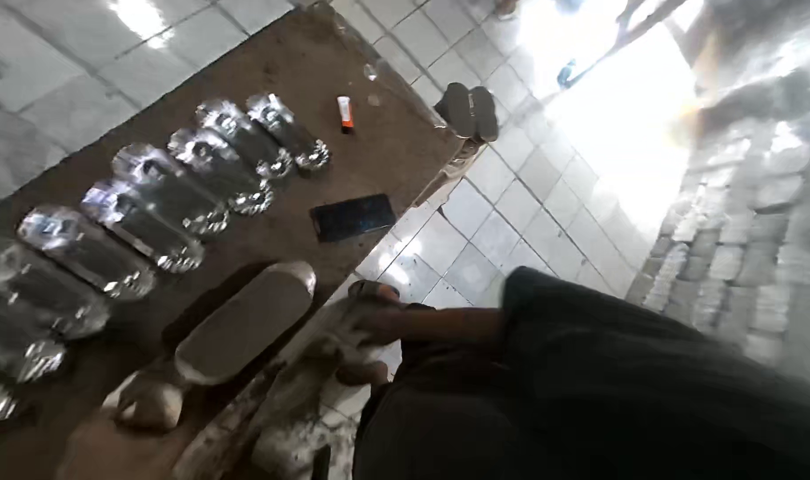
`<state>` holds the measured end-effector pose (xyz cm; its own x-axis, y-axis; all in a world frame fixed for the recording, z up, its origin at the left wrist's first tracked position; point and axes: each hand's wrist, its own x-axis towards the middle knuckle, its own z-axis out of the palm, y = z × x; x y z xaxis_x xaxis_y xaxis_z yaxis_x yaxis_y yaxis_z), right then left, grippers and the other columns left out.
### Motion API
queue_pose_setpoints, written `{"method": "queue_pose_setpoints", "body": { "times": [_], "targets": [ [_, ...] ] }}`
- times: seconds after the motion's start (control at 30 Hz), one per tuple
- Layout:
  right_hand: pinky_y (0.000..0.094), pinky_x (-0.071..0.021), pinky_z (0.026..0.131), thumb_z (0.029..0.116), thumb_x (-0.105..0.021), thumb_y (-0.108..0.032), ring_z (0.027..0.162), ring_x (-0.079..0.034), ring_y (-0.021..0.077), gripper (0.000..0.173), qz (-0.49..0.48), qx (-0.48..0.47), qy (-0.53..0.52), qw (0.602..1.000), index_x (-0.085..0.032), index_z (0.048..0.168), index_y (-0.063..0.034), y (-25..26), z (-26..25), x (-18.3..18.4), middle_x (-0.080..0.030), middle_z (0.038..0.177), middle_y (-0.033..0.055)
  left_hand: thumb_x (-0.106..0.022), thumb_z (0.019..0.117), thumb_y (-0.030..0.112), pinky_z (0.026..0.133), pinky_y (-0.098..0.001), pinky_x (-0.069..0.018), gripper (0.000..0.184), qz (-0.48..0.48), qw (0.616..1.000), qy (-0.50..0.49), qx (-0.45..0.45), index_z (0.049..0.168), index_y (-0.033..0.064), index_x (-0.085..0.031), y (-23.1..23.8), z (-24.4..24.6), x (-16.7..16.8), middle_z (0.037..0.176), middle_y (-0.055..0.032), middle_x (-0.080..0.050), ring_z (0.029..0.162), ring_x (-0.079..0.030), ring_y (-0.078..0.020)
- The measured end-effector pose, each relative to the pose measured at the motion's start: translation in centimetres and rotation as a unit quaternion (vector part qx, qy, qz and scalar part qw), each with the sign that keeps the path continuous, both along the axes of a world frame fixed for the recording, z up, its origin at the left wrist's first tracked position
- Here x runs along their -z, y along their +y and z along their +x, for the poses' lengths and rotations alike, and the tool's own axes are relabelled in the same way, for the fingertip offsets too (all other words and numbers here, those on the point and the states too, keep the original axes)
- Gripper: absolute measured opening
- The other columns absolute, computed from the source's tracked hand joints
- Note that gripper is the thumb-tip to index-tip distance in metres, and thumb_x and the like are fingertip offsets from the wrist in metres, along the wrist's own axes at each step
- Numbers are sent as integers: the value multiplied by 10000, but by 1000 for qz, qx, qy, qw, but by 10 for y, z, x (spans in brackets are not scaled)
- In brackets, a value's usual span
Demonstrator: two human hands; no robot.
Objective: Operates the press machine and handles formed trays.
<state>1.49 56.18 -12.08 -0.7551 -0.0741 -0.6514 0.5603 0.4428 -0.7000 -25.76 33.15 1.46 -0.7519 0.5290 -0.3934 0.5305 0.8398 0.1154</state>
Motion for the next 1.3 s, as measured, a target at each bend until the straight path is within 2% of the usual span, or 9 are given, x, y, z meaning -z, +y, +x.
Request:
{"method": "queue_pose_setpoints", "body": {
  "times": [0.1, 0.17, 0.27, 0.4, 0.47, 0.6, 0.8, 0.97, 1.3],
  "targets": [
    [606, -430, 1113, 1048, -572, -332, 1282, -600, 398, 435, 24, -15, -57, 998, -632, 1378, -56, 57, 42, -20, -645, 1351, 224, -884, 775, 274, 1014, -727, -428, 820, -29, 996, -60, -64, 1444, -5, -500, 0, 3, -13, 1359, -352, -555, 1253, -545, -543],
    [525, -463, 1118, 1069, -525, -321, 1257, -631, 328, 417, 19, 1, -22, 1000, -640, 1360, -46, 80, 34, -34, -650, 1358, 189, -954, 682, 380, 1075, -723, -383, 871, -12, 998, -44, -48, 1391, 49, -570, -7, -7, -17, 1417, -282, -541, 1311, -513, -494],
    [473, -584, 911, 1060, -549, -247, 991, -716, 258, 316, 51, 54, 139, 987, -714, 1223, -33, 88, 6, -73, -726, 1146, 152, -886, 698, 557, 1203, -693, -198, 811, 55, 998, -10, 1, 1327, 104, -648, -31, -10, -19, 1629, -229, -326, 1519, -237, -478],
    [450, -598, 812, 998, -652, -232, 887, -701, 257, 218, 168, 52, 404, 898, -737, 992, -32, 71, -73, -120, -720, 938, 126, -850, 800, 484, 1141, -622, -384, 719, 41, 998, -25, -34, 1344, 74, -619, -37, -3, -6, 1621, -186, -358, 1484, -346, -431],
    [525, -542, 880, 933, -729, -401, 1003, -657, 349, 362, 251, -10, 420, 872, -728, 1056, -60, 51, -118, -129, -704, 1070, 156, -794, 879, 412, 1051, -626, -463, 599, 58, 998, -6, -29, 1334, 62, -623, -47, -3, 13, 1568, -172, -451, 1379, -505, -407],
    [697, -193, 1212, 775, -770, -645, 1511, -298, 448, 794, 338, -151, 263, 891, -613, 1334, -104, 4, -159, -125, -357, 1638, 166, -630, 1002, 401, 1201, -563, -334, 492, 190, 981, -49, -7, 1420, 141, -617, -88, -10, 34, 1546, -62, -521, 1493, -397, -299],
    [684, -225, 1206, 785, -822, -494, 1435, -430, 415, 807, 366, -169, 193, 895, -536, 1426, -95, -11, -170, -126, -470, 1545, 184, -760, 902, 204, 1244, -445, -355, 145, 465, 858, -201, -89, 945, 75, -809, -113, -31, 36, 1243, -51, -739, 1394, -536, -258],
    [740, -169, 1196, 828, -778, -533, 1522, -281, 445, 697, 373, -178, 272, 869, -596, 1393, -168, -14, -157, -130, -427, 1594, 166, -746, 916, 241, 1225, -439, -390, 156, 484, 851, -189, -78, 922, 103, -820, -119, -36, 50, 1200, -33, -757, 1371, -561, -232],
    [616, -484, 994, 837, -814, -278, 1244, -551, 454, 414, 259, -234, 324, 879, -695, 1175, -71, -8, -178, -128, -588, 1368, 218, -765, 904, 223, 1226, -460, -375, 133, 460, 878, -115, -66, 945, 106, -811, -114, -22, 45, 1213, -21, -751, 1369, -561, -250]
  ]
}}
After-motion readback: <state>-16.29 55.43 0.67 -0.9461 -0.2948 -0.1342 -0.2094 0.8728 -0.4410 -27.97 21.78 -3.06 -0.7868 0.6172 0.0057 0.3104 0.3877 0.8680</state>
